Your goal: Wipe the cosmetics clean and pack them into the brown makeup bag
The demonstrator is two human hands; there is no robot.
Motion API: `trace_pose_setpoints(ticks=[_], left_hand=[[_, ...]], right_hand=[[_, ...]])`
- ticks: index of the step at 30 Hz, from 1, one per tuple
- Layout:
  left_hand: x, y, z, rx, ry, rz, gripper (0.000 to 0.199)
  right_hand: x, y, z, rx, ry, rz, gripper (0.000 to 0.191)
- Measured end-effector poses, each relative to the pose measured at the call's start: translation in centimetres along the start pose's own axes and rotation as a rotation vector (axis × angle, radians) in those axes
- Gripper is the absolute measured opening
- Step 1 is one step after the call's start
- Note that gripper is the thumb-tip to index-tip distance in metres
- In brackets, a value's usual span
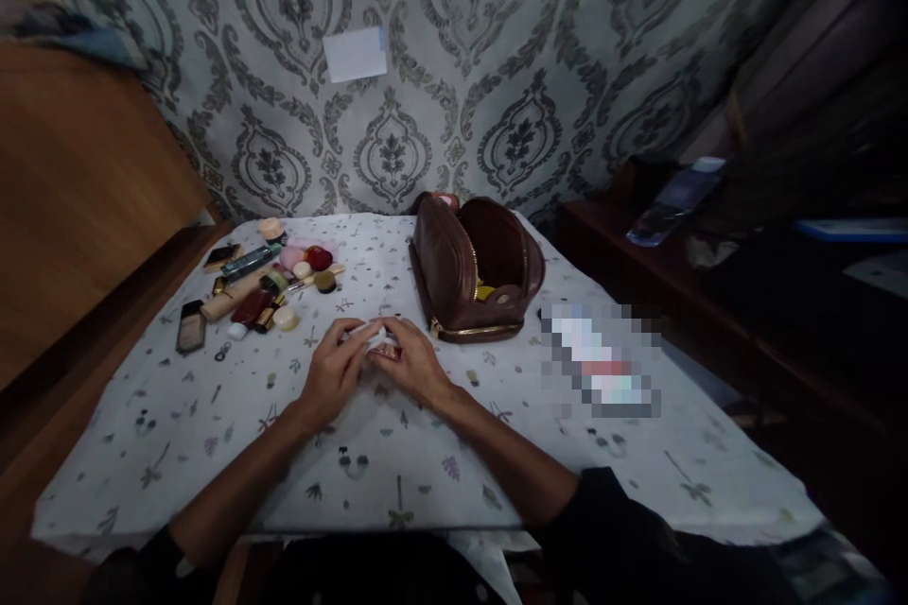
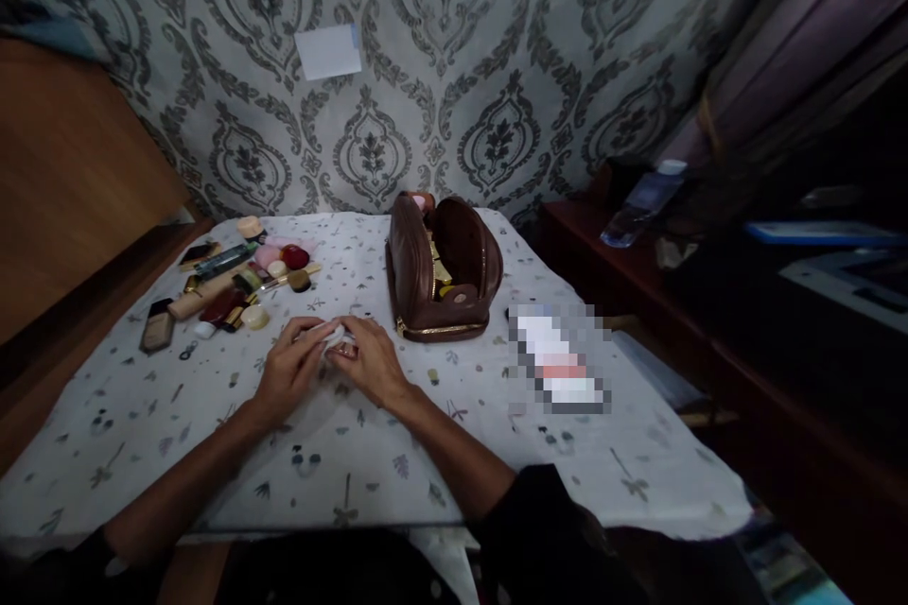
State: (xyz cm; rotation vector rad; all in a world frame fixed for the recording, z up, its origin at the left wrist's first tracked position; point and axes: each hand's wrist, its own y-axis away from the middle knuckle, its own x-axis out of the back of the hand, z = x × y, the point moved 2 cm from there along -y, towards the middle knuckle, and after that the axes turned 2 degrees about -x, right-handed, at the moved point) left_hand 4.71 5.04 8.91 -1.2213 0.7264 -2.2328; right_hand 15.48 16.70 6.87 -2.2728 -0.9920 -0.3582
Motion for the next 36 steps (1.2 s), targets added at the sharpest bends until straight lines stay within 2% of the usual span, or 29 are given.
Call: trace_pose_setpoints(ticks=[3, 10, 14, 18, 22, 24, 30, 33, 36], left_hand=[[-0.1, 0.1, 0.3, -0.062, -0.015, -0.028, 0.038], [0.2, 0.1, -0.5, -0.059, 0.014, -0.027, 0.031], [0.3, 0.2, -0.8, -0.001, 0.016, -0.043, 0.02], [0.4, 0.3, -1.2, 0.074, 0.038, -0.123, 0.017], [0.4, 0.6, -1.5, 0.102, 0.031, -0.21, 0.018], [0.3, 0.7, -1.5, 0.096, 0.02, -0.225, 0.019], [0.0, 0.9, -1.6, 0.058, 0.023, -0.222, 0.021], [0.0, 0.9, -1.7, 0.075, 0.07, -0.195, 0.019], [0.2, 0.7, -1.9, 0.135, 0.122, -0.125, 0.013]], right_hand=[[0.2, -0.1, 0.0, -0.002, 0.051, -0.001, 0.039], [0.9, -0.7, 0.2, -0.121, 0.013, -0.083, 0.037], [1.4, -0.6, 0.4, -0.168, -0.072, -0.1, 0.039], [1.9, -0.7, 0.8, -0.217, -0.157, -0.121, 0.045], [1.9, -0.8, 1.1, -0.225, -0.369, -0.162, 0.031], [1.7, -0.7, 1.2, -0.281, -0.53, -0.166, 0.031], [0.7, -0.5, 2.0, -0.478, -0.826, -0.01, 0.035], [0.2, -0.5, 2.1, -0.496, -0.928, 0.036, 0.038], [0.0, -0.4, 1.7, -0.444, -0.879, 0.057, 0.04]])
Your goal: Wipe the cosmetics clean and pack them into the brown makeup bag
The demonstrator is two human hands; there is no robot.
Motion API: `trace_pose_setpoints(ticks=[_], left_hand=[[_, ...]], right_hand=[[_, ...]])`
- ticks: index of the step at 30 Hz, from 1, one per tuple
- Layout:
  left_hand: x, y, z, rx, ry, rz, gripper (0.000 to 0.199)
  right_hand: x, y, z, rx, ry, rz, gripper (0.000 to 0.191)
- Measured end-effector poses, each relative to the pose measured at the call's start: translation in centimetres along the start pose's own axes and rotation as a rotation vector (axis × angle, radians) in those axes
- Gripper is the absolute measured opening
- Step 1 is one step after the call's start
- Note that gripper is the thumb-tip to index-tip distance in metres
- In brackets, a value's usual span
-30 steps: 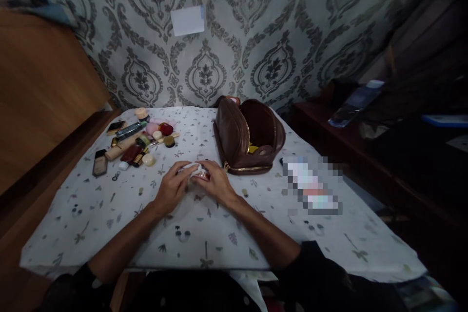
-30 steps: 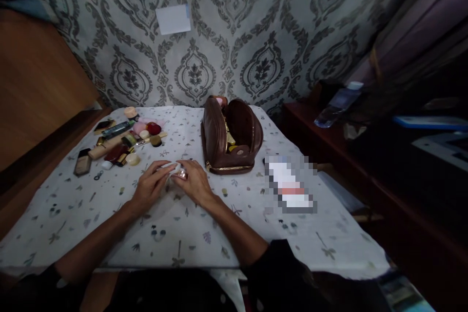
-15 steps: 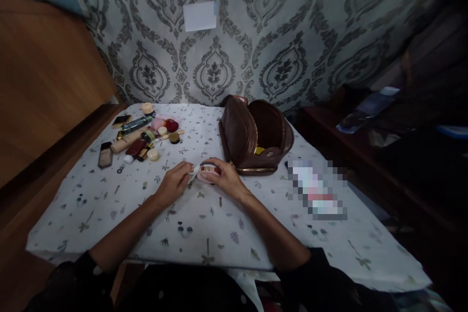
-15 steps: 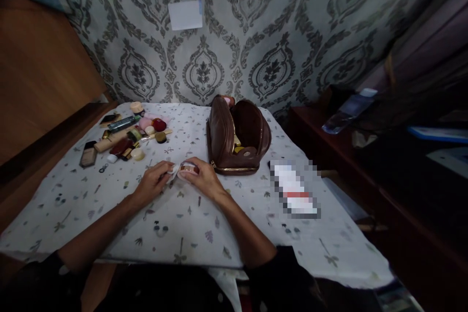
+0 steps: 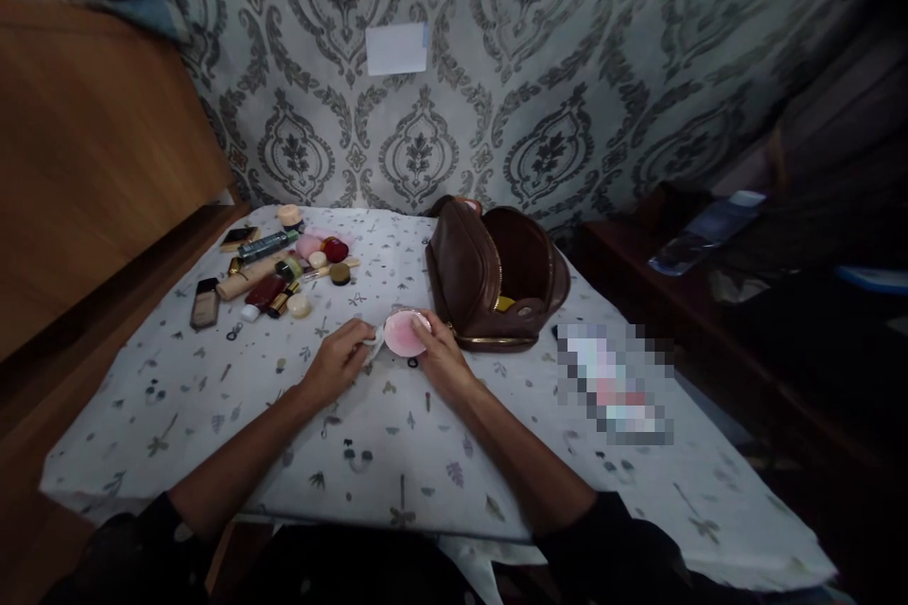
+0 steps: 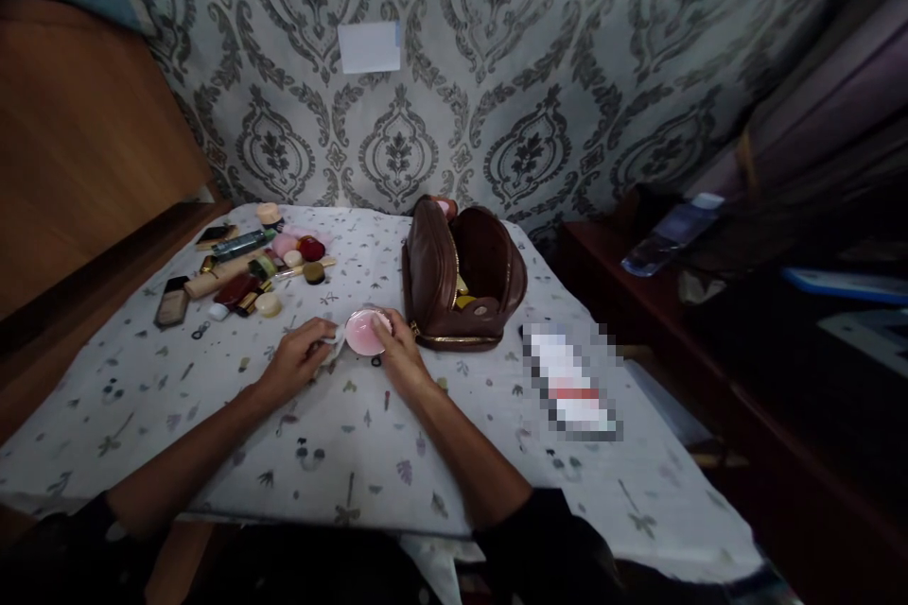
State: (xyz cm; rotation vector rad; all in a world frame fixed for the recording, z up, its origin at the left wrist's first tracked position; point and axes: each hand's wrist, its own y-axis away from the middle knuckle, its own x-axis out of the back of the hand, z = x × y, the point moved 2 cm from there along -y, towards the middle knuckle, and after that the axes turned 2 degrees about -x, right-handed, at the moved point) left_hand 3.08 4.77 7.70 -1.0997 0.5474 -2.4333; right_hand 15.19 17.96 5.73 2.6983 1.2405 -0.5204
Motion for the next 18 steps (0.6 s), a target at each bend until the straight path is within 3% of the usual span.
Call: trace_pose_setpoints(ticks=[6, 18], left_hand=[[0.5, -0.12, -0.36, 0.107, 0.046, 0.117, 0.011], [0.63, -0.15, -0.04, -0.022, 0.019, 0.064, 0.017]], right_hand=[[-0.37, 0.51, -0.48, 0.078, 0.267, -0.105, 0.043], [0.52, -0.15, -0.52, 0.1, 0.366, -0.061, 0.037]])
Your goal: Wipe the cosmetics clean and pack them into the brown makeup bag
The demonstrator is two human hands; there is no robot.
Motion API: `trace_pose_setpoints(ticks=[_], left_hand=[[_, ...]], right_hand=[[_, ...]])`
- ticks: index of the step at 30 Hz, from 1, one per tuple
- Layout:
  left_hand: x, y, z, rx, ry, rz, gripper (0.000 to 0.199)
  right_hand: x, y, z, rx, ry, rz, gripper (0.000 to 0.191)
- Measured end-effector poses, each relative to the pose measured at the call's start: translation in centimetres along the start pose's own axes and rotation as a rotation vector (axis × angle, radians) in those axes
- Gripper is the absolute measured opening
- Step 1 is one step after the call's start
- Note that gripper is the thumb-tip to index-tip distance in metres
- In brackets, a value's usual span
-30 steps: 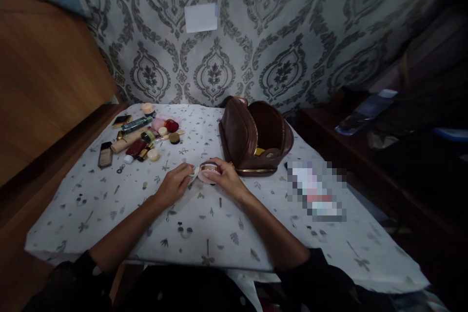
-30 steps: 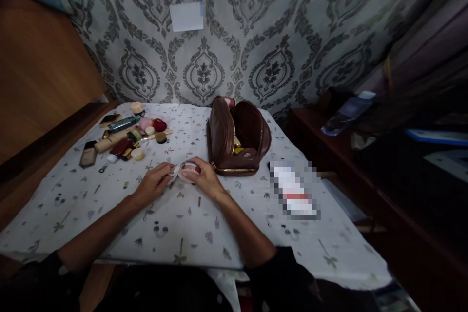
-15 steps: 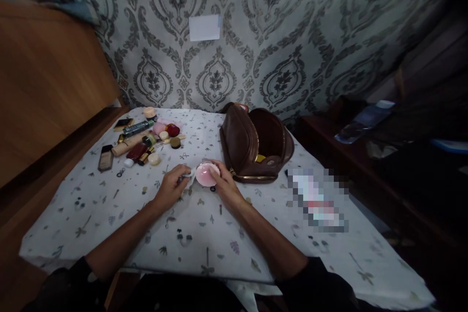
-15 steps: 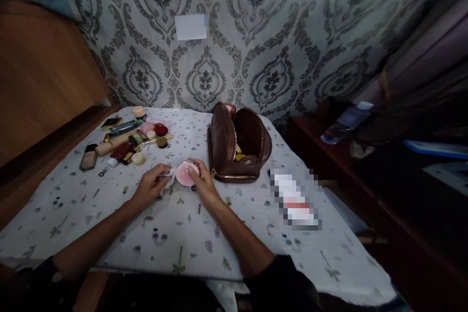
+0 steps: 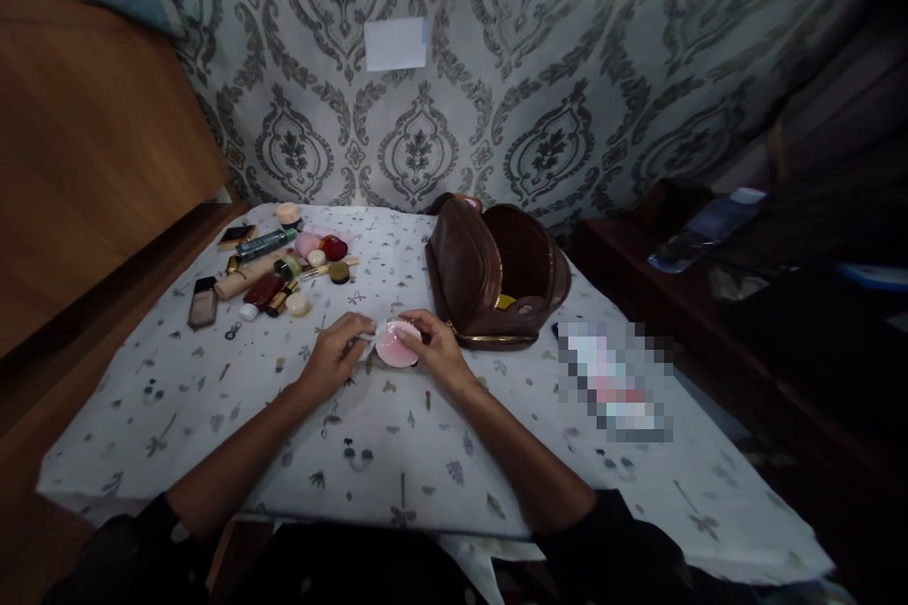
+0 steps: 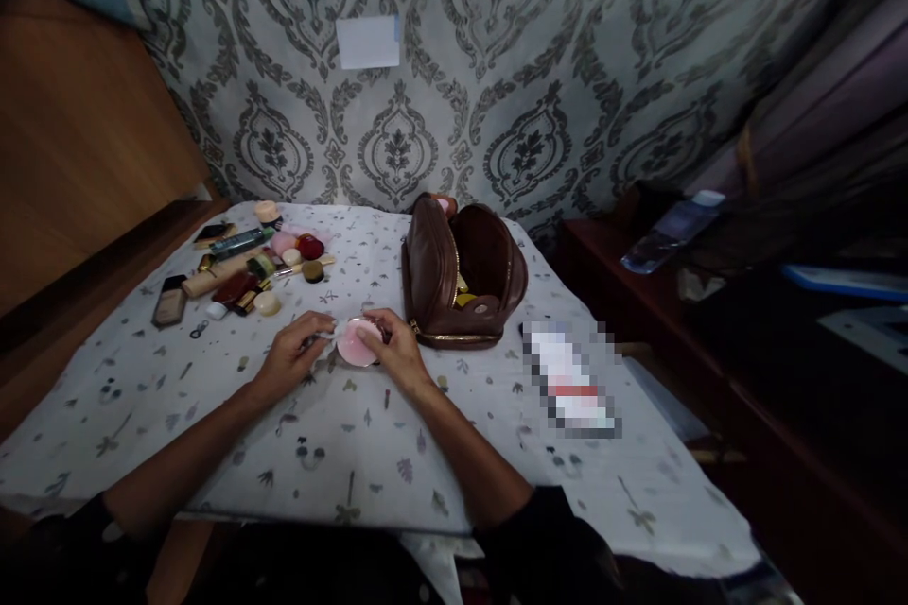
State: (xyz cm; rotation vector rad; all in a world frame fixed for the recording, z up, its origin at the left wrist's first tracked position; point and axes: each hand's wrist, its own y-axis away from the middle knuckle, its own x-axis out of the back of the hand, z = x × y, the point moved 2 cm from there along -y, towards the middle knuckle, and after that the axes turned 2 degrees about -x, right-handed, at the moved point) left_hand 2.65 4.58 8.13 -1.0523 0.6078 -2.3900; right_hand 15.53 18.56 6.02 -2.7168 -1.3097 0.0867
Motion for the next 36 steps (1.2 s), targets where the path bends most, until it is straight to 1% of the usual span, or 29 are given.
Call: trace_pose_setpoints(ticks=[3, 5, 8, 11, 14, 17, 19, 21, 25, 32, 36], left_hand=[[-0.1, 0.1, 0.2, -0.021, -0.024, -0.067, 0.02], [-0.3, 0.1, 0.4, -0.016, -0.02, -0.095, 0.021], [-0.4, 0.0, 0.6, -0.002, 0.038, -0.089, 0.019], [-0.4, -0.1, 0.6, 0.057, 0.095, -0.077, 0.016], [-0.3, 0.0, 0.0, 0.15, 0.13, -0.039, 0.015], [-0.2, 0.1, -0.8, 0.226, 0.175, 0.044, 0.016], [-0.1, 0.1, -1.2, 0.247, 0.205, 0.081, 0.017], [0.0, 0.1, -1.2, 0.23, 0.22, 0.082, 0.016], [0.0, 0.0, -0.7, 0.153, 0.206, 0.039, 0.015], [0.0, -0.1, 0.2, 0.046, 0.164, 0.062, 0.014], [-0.1, 0.0, 0.9, -0.007, 0.121, 0.042, 0.015]], right_hand=[[0.3, 0.0, 0.4, -0.004, 0.031, 0.075, 0.036], [0.5, -0.1, 0.8, -0.023, 0.036, 0.134, 0.038], [0.7, 0.0, 1.4, -0.097, -0.025, 0.202, 0.044], [0.6, 0.1, 1.4, -0.179, -0.15, 0.215, 0.047], [0.2, 0.4, 0.6, -0.243, -0.221, 0.149, 0.05], [-0.5, 0.8, -0.5, -0.289, -0.296, -0.019, 0.055], [-0.9, 1.1, -0.8, -0.345, -0.357, -0.14, 0.057], [-1.1, 1.2, -0.8, -0.396, -0.389, -0.189, 0.054], [-1.1, 1.2, 0.0, -0.41, -0.418, -0.111, 0.04], [-1.3, 0.6, 1.2, -0.371, -0.658, 0.071, 0.035], [-1.5, 0.4, 1.3, -0.33, -0.842, 0.085, 0.029]])
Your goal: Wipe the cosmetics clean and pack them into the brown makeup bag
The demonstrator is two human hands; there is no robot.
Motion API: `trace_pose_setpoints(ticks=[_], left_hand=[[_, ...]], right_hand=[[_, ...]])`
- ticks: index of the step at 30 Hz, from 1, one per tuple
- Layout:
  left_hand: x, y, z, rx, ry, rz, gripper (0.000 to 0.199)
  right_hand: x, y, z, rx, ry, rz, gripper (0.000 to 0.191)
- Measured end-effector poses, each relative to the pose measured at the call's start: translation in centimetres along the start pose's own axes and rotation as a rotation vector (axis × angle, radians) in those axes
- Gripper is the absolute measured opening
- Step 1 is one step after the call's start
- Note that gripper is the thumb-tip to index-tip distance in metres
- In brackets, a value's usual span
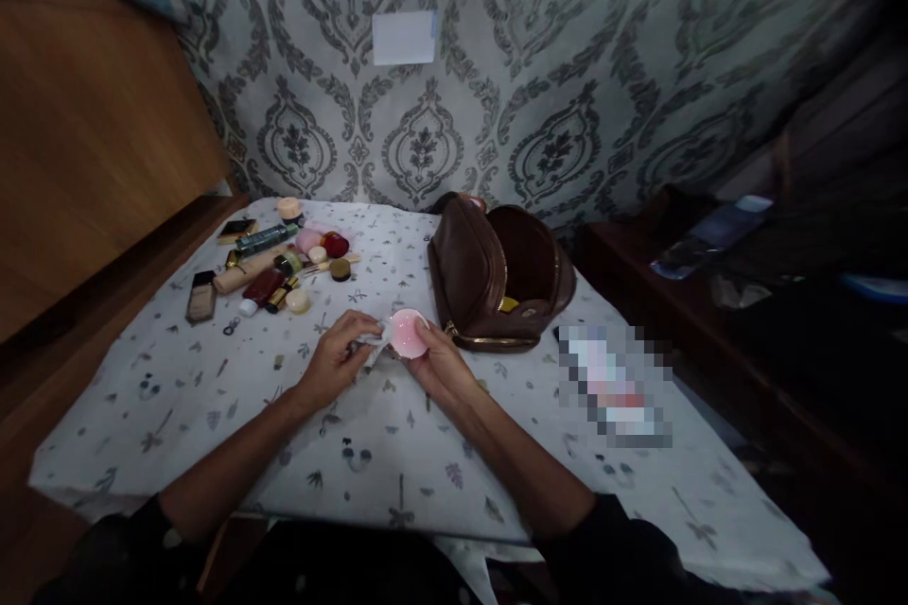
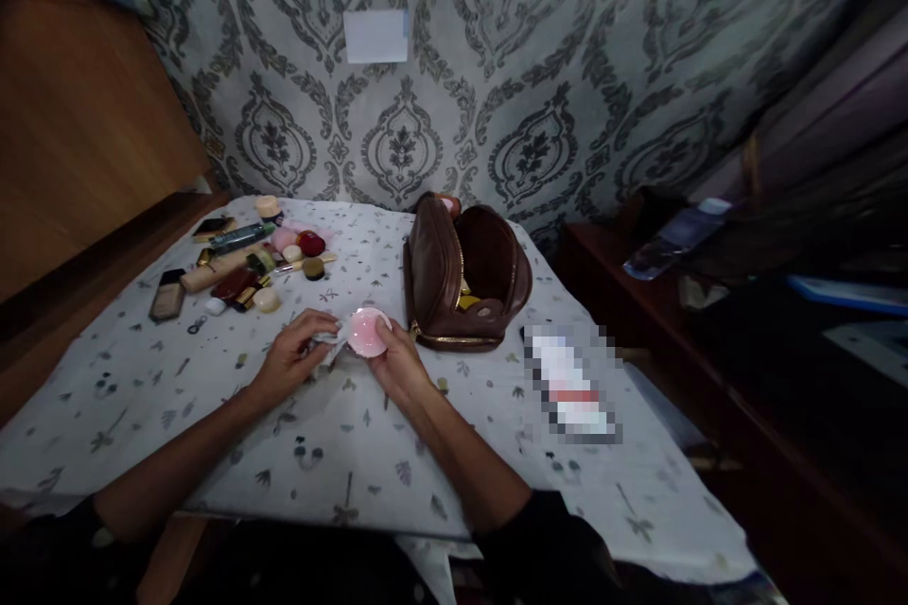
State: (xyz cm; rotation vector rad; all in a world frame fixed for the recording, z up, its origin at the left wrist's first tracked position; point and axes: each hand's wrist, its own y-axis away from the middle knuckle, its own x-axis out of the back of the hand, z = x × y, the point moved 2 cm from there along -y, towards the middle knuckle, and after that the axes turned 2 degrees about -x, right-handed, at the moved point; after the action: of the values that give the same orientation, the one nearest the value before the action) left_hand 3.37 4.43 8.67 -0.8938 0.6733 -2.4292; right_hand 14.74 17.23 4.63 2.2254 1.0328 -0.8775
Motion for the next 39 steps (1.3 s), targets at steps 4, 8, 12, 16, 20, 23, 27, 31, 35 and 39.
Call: trace_pose_setpoints(ticks=[4, 8, 12, 16, 20, 23, 27, 31, 35, 39], left_hand=[[0.4, 0.0, -0.2, 0.015, -0.021, 0.048, 0.015], [1.1, -0.2, -0.7, 0.024, -0.011, 0.137, 0.015], [1.3, -0.3, -0.7, 0.006, 0.008, 0.134, 0.015], [1.2, -0.3, -0.8, 0.004, 0.012, 0.138, 0.015], [1.0, -0.3, -0.8, -0.007, 0.002, 0.127, 0.015], [0.8, -0.2, -0.6, -0.029, -0.026, 0.095, 0.015], [0.5, 0.0, 0.0, -0.076, -0.085, 0.075, 0.018], [0.1, 0.4, 0.6, -0.176, -0.191, 0.058, 0.026], [-0.5, 0.6, 1.1, -0.336, -0.29, 0.036, 0.033], [-1.2, 0.6, 1.6, -0.438, -0.344, -0.002, 0.033]], right_hand=[[-0.6, 0.4, 0.0, -0.06, -0.047, -0.036, 0.028], [-1.1, 1.0, -0.2, -0.097, 0.075, -0.096, 0.031], [-1.2, 1.3, -0.5, -0.116, 0.212, -0.135, 0.034], [-1.2, 1.3, -0.5, -0.102, 0.241, -0.148, 0.035], [-1.3, 1.2, -0.3, -0.094, 0.145, -0.173, 0.047], [-1.3, 1.1, -0.2, -0.099, 0.09, -0.177, 0.04], [-1.4, 1.2, -0.1, -0.098, 0.004, -0.161, 0.032], [-1.8, 1.4, 0.0, -0.09, -0.132, -0.147, 0.027], [-2.3, 1.5, -0.2, -0.139, -0.202, -0.165, 0.021], [-2.4, 1.5, -0.3, -0.248, -0.301, -0.163, 0.019]])
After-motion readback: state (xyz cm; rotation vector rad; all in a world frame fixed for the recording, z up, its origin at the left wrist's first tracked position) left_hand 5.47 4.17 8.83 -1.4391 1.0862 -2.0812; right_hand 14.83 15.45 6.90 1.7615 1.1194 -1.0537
